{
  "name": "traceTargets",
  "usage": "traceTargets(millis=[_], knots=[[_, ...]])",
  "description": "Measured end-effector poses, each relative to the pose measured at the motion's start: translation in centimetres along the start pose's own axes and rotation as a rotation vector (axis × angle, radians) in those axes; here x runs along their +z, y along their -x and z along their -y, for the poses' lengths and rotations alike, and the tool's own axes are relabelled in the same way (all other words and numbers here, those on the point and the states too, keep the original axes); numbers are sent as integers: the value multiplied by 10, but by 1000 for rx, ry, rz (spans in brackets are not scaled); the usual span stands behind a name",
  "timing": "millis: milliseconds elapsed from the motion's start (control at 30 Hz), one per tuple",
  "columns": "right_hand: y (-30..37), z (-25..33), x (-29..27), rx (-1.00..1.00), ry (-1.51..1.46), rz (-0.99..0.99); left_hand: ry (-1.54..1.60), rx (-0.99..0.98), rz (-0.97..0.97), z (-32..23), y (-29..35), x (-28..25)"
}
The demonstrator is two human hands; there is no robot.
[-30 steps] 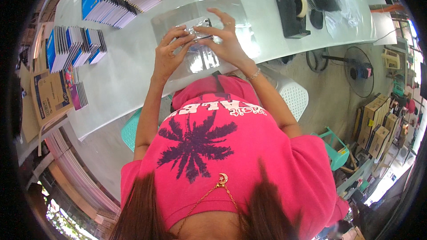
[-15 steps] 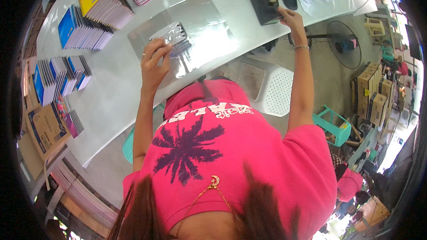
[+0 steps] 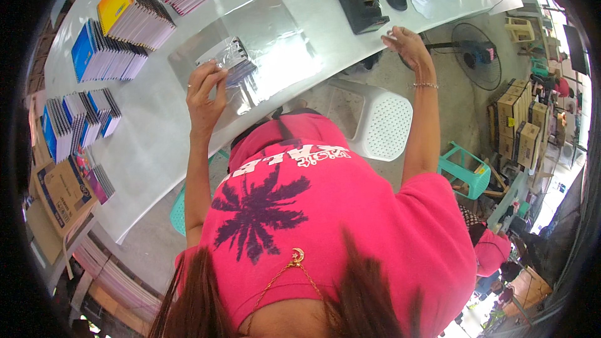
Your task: The person places stacks of notebooks into clear plastic bags and secures the bags with adhesive tape.
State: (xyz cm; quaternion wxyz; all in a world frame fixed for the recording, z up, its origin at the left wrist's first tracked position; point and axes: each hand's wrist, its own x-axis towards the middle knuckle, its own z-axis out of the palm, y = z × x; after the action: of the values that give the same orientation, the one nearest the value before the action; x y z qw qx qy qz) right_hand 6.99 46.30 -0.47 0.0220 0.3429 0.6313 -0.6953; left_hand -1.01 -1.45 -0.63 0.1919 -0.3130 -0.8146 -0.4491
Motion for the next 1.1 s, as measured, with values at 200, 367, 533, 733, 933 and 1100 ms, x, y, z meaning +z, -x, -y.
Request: traceTargets(millis=[200, 367, 533, 733, 933, 1100], knots=[[-14, -37, -15, -65, 282, -98, 19, 18, 6, 2, -1, 1], [5, -51, -2, -235, 745, -430, 36, 66, 29, 7, -3, -2], [59, -46, 95, -154, 75, -69, 22, 123, 43, 16, 1, -2], [134, -15, 261, -66, -76, 209, -17, 193, 43, 22, -1, -4], [141, -16, 311, -161, -145, 141, -9, 204, 61, 24, 0, -4], [131, -28, 323, -177, -55, 90, 0, 214, 52, 25, 0, -3]])
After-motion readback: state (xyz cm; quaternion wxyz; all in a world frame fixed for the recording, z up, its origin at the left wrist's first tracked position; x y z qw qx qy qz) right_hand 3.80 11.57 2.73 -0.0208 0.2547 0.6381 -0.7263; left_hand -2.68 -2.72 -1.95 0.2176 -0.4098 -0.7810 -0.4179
